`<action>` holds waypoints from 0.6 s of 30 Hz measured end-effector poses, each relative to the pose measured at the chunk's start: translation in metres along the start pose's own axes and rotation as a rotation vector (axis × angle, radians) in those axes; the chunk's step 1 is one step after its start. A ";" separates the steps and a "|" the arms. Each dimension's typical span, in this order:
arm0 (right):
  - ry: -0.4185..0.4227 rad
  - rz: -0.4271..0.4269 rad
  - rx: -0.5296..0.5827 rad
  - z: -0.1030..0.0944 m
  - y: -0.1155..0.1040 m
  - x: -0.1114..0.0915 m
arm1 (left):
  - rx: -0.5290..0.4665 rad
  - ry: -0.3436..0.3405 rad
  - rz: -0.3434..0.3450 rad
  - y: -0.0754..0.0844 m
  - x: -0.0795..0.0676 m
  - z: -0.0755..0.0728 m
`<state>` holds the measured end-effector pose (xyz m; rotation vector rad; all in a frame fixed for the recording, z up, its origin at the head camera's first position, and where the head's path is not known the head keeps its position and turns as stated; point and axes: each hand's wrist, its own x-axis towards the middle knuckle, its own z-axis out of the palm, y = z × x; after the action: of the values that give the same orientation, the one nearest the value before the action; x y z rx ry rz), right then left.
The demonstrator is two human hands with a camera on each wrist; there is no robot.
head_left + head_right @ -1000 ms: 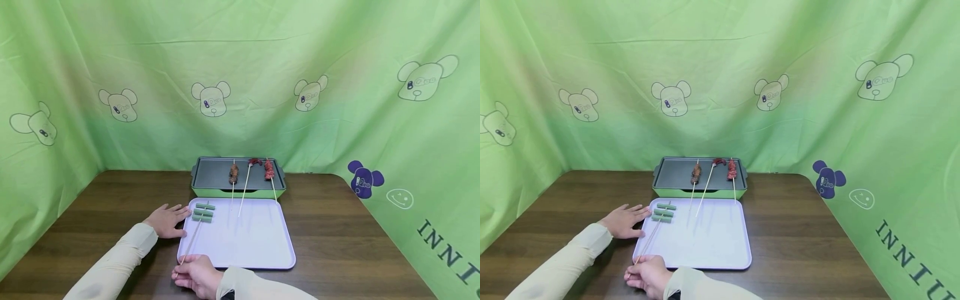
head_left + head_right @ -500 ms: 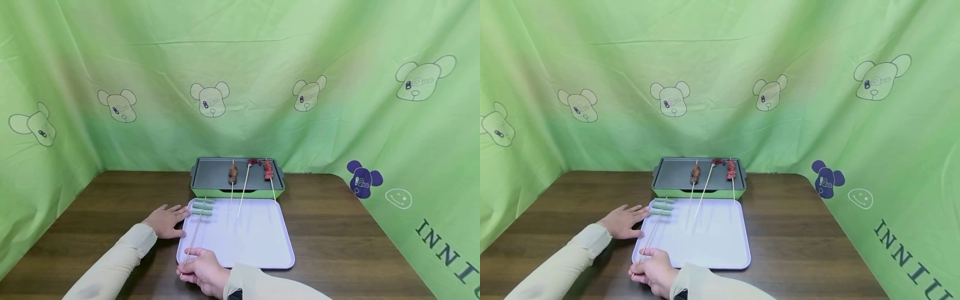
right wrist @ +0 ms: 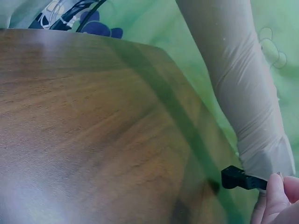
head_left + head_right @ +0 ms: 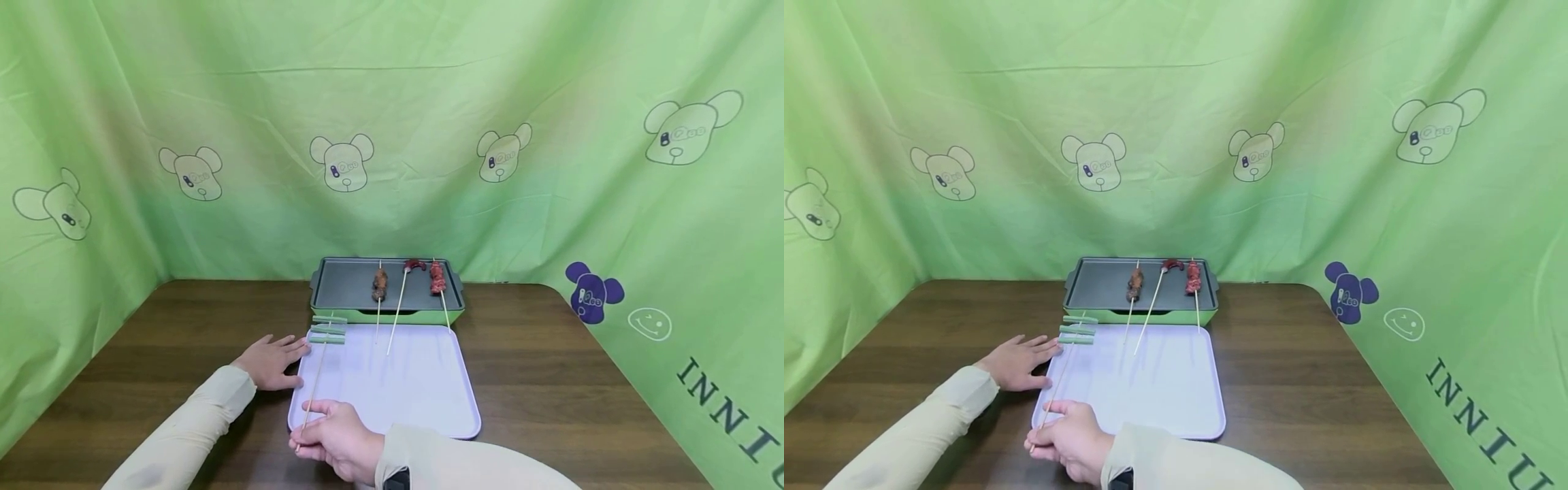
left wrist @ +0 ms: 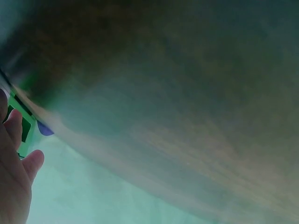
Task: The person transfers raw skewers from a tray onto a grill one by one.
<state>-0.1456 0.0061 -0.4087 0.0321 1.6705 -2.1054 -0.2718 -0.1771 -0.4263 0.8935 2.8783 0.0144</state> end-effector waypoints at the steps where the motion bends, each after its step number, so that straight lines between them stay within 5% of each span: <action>1: -0.003 -0.001 -0.003 0.000 -0.002 0.000 | 0.003 0.000 -0.002 0.000 0.000 0.000; 18: -0.060 -0.019 0.011 -0.006 -0.060 0.007 | 0.024 0.031 0.010 -0.002 0.001 0.003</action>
<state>-0.1748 0.0188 -0.3572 -0.0435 1.6303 -2.1087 -0.2732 -0.1781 -0.4299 0.9203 2.9090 -0.0055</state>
